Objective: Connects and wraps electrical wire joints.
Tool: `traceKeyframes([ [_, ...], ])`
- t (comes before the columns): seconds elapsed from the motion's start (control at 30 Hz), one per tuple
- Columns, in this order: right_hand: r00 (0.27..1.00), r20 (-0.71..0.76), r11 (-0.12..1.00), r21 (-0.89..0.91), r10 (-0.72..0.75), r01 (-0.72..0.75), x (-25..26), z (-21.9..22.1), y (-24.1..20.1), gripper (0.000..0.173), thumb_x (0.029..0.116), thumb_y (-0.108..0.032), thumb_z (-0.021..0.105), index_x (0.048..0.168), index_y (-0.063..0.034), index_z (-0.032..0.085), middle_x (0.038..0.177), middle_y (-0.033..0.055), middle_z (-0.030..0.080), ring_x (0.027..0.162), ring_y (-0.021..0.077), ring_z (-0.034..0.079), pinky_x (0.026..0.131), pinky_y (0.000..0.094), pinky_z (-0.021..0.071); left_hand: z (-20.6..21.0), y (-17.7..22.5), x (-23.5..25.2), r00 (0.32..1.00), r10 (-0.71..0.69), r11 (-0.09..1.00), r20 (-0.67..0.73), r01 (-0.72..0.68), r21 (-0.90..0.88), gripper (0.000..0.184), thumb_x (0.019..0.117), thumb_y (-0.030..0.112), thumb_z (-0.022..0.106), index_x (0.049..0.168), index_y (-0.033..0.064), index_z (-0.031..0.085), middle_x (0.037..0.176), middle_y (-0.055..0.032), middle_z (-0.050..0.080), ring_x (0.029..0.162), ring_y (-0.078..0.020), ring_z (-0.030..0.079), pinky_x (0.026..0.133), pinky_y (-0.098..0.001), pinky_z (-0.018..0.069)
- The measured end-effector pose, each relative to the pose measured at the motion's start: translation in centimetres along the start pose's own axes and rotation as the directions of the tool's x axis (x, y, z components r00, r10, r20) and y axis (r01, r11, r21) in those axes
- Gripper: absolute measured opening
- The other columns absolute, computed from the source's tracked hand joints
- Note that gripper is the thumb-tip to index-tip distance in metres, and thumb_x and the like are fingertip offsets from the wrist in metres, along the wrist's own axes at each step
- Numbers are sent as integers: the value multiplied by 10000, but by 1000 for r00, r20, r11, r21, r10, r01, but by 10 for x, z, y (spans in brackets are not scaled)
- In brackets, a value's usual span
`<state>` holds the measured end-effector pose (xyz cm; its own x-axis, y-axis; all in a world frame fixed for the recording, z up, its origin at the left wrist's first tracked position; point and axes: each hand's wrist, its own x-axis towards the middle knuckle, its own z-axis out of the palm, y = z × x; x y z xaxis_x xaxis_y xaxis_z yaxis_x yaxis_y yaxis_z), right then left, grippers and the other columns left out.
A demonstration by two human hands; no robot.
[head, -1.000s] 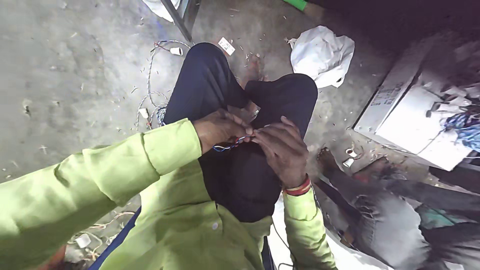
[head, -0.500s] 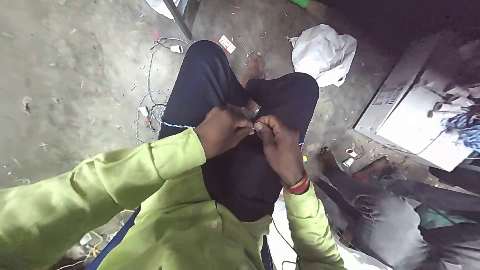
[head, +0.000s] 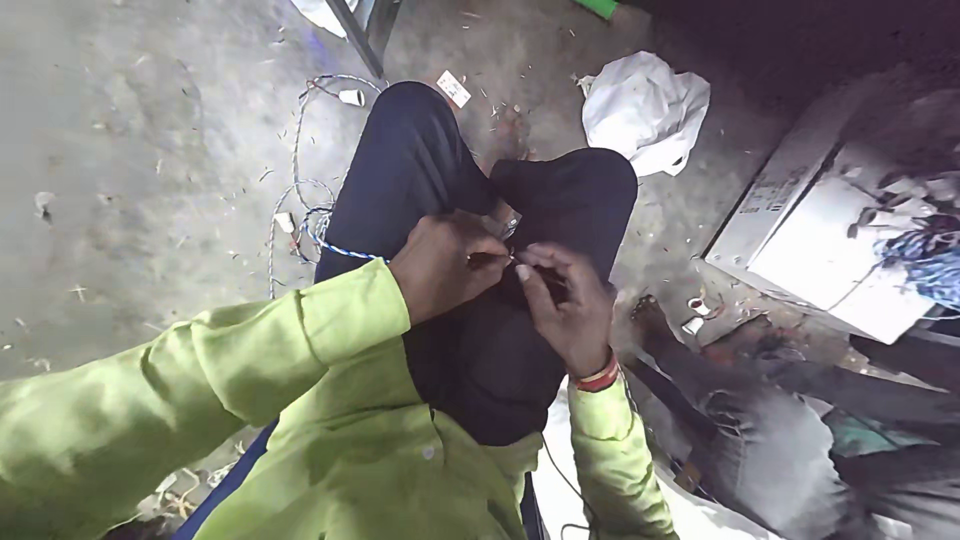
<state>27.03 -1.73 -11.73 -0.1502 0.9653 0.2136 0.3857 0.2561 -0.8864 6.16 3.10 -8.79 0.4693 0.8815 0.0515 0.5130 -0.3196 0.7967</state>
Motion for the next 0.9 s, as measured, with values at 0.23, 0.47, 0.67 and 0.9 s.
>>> traceKeyframes([
  [0.23,994,12,983,-148,-109,109,0,6,4,183,939,-79,725,1102,-21,785,1072,106,775,1042,197,738,1043,381,551,-2,-3,-3,999,3,1000,41,-4,22,114,903,135,706,929,81,803,902,-67,767,878,-137,734,815,-312,594],
  [0.47,998,61,967,-256,3,12,3,8,-5,161,993,-124,662,1086,-52,772,1073,99,753,1043,197,710,964,332,560,-7,0,0,980,-124,992,156,124,13,137,928,126,695,1008,88,800,998,-76,770,939,-157,740,860,-361,601],
  [0.67,992,43,953,-287,115,-98,4,12,-5,155,1003,-176,641,1060,-88,755,1189,123,647,1137,253,598,966,370,503,-1,4,3,997,-33,997,65,28,78,117,902,94,701,949,70,805,960,-91,774,965,-216,738,886,-389,587],
  [0.9,883,279,913,47,378,-406,19,-14,-11,179,994,-199,592,925,-105,728,1187,18,661,1201,148,555,988,362,469,-5,7,7,991,116,989,71,-122,88,143,920,110,682,988,52,793,973,-92,777,968,-226,740,957,-402,557],
])
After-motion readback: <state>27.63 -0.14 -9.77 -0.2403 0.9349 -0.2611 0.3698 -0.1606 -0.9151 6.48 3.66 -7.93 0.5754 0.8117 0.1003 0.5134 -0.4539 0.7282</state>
